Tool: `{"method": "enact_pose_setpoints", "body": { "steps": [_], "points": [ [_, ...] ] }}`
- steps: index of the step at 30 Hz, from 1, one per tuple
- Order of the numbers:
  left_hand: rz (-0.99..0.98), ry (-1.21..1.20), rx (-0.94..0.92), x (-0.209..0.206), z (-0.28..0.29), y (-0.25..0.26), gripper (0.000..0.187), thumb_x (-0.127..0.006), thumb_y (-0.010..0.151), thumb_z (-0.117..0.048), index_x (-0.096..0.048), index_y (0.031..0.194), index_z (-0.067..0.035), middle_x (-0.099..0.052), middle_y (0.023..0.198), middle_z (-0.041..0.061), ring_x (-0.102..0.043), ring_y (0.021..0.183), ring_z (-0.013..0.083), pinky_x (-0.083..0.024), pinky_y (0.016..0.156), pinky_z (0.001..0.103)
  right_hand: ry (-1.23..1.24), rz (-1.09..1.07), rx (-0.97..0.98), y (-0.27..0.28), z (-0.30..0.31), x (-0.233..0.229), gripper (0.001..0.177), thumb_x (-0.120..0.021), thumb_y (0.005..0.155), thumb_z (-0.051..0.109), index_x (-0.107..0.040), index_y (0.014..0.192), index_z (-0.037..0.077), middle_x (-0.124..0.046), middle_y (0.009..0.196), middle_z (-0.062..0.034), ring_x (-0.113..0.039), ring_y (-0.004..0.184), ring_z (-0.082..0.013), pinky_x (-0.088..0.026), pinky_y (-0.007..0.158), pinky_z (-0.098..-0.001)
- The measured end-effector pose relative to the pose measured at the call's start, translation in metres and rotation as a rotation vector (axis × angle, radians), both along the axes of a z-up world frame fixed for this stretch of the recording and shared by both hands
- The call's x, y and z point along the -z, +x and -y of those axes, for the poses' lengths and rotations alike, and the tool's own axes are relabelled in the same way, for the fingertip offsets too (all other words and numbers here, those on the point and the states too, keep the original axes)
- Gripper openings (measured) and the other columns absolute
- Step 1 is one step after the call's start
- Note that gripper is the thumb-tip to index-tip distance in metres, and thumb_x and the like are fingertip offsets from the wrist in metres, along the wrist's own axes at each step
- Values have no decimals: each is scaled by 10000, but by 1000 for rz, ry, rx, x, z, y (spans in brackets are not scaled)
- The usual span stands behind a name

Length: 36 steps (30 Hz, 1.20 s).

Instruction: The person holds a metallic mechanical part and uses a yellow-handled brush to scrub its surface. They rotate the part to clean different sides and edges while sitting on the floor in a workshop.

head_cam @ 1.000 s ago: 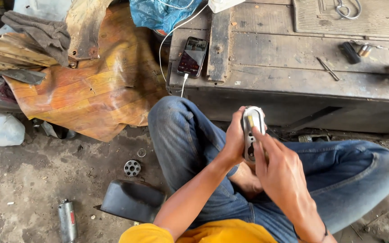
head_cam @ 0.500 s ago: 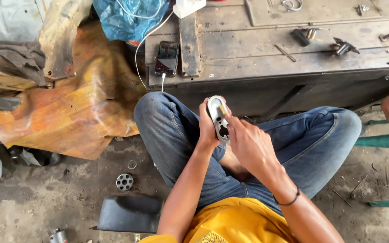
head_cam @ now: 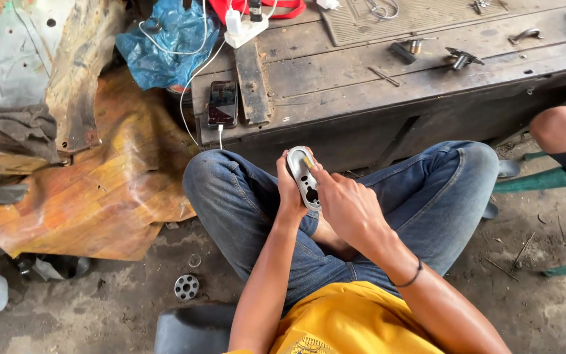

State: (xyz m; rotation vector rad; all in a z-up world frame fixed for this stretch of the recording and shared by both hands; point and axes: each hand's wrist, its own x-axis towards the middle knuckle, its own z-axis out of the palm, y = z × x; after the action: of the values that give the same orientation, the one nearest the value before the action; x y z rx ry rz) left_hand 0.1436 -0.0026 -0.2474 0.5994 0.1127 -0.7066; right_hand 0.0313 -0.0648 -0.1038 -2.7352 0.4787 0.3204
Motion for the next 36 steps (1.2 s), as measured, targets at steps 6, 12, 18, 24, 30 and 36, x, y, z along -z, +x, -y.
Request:
{"method": "enact_pose_setpoints", "body": {
  "steps": [6,12,18,24,30,36],
  "points": [
    [29,7,12,-2,1,2,533,-418,1034,-585,-592,1047,-82,-581,806,92,-603,808,210,-512,755,320,-53,-41,-25,-7,3,-3,361,-371,1014,296,-508,1345,250,-695,1019,-73,-749,843,-444,-599,779,-580],
    [43,124,-28,-13,6,-7,494,-520,979,-598,-617,1058,-120,-635,838,66,-569,794,183,-507,813,316,7,-1,7,-2,0,-8,294,-366,1035,290,-487,1293,215,-675,1045,-103,-730,849,-500,-588,778,-603],
    [39,-2,20,-4,0,0,560,-413,1020,-630,-580,1057,-97,-590,796,118,-624,729,239,-515,702,354,-42,-125,-30,-13,-6,-23,264,-411,1025,231,-524,1259,184,-706,1051,-91,-748,892,-470,-593,820,-584],
    [33,0,-15,9,3,4,558,-450,1011,-606,-592,1098,-73,-616,846,109,-627,773,231,-508,744,353,45,41,20,-6,-7,-3,317,-350,1054,293,-497,1324,218,-678,1048,-129,-724,854,-519,-584,789,-625],
    [-49,-32,-26,3,2,2,581,-432,1007,-650,-592,1055,-93,-599,769,150,-630,674,278,-528,674,386,-6,-44,-13,-10,-6,-7,323,-396,1017,244,-531,1306,193,-710,1040,-100,-746,867,-480,-594,801,-599],
    [-16,108,7,7,1,-1,550,-500,990,-611,-657,1078,-91,-674,786,100,-660,659,211,-553,657,322,21,22,9,-7,1,0,290,-343,1035,330,-503,1266,257,-668,1029,-84,-734,843,-477,-599,760,-580]
  ]
}}
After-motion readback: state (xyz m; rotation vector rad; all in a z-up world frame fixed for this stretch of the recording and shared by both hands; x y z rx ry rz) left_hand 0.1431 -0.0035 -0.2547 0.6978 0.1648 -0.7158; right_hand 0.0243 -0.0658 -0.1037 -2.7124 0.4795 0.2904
